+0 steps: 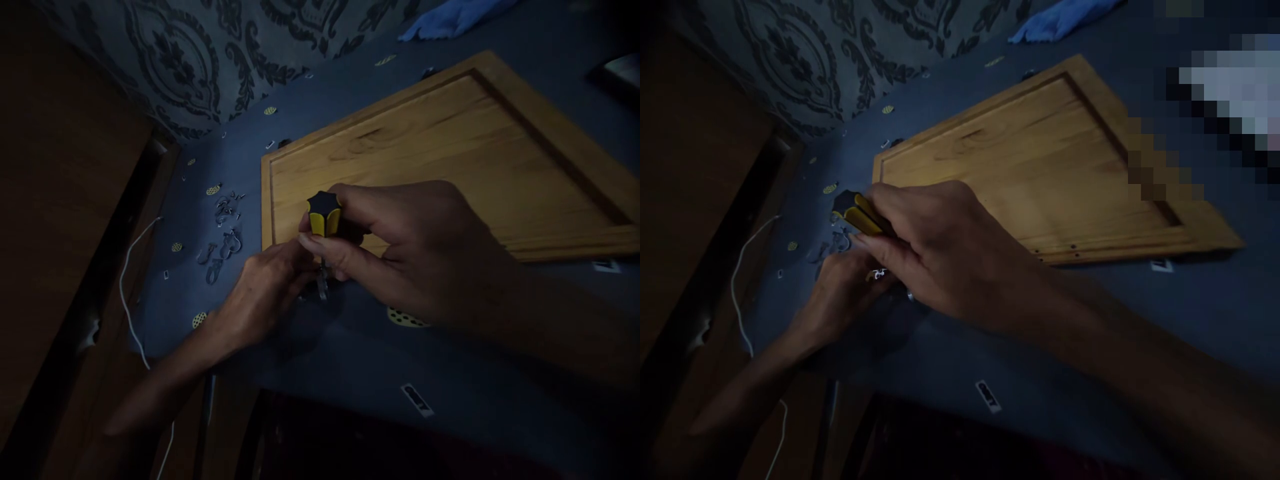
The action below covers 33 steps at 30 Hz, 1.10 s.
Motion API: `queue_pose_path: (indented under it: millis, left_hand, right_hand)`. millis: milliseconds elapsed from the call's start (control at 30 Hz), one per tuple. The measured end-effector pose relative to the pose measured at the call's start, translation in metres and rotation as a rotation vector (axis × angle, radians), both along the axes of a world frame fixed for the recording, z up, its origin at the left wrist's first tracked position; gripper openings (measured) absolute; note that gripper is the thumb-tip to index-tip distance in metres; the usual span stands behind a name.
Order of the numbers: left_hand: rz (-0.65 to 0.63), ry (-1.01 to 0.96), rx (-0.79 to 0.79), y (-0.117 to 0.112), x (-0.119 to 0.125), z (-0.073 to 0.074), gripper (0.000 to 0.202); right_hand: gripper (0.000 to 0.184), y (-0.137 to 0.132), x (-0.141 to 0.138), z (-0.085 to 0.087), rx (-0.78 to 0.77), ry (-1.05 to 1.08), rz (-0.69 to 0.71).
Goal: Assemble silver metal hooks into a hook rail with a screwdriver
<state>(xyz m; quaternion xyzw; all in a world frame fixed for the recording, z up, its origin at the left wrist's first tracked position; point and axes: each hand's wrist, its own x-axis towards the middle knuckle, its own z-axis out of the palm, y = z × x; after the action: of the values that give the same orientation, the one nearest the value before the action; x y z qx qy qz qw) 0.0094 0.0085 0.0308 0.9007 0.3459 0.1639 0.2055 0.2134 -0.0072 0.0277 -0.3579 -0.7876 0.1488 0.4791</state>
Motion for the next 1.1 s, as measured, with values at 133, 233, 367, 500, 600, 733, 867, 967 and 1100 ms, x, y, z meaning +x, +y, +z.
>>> queue_pose_path:
  millis: [133, 233, 367, 500, 600, 733, 867, 967, 1100]
  left_hand:
    - [-0.004, 0.010, -0.026, 0.001, 0.001, 0.001, 0.020]
    - [-0.003, 0.024, -0.051, 0.002, 0.002, 0.003, 0.017]
    - [-0.010, 0.008, -0.070, 0.003, 0.002, 0.005, 0.019]
    - [0.036, 0.019, -0.110, 0.002, 0.000, 0.005, 0.019]
    - [0.073, 0.030, -0.120, 0.001, -0.001, 0.004, 0.017]
    - [0.074, -0.012, -0.104, 0.000, -0.003, 0.002, 0.015]
    - [0.105, 0.004, -0.116, 0.000, -0.004, 0.001, 0.012]
    - [0.115, -0.011, -0.144, -0.001, -0.006, 0.000, 0.013]
    - [0.112, -0.026, -0.094, -0.002, -0.010, 0.001, 0.012]
  right_hand:
    - [0.021, 0.000, 0.001, 0.001, -0.007, 0.010, 0.005]
    - [0.022, 0.001, 0.001, 0.001, -0.025, 0.003, 0.006]
    - [0.024, 0.001, 0.000, 0.000, 0.003, 0.009, -0.004]
    - [0.021, 0.001, 0.000, 0.000, -0.019, -0.009, -0.019]
    - [0.020, 0.000, 0.001, 0.000, -0.025, -0.015, -0.022]
    - [0.020, 0.001, 0.001, 0.000, -0.025, -0.012, -0.020]
    - [0.019, 0.000, 0.001, 0.000, -0.034, -0.014, -0.023]
    - [0.018, -0.001, 0.001, 0.000, -0.034, -0.017, -0.030]
    - [0.021, -0.001, 0.001, 0.000, -0.047, -0.022, -0.041]
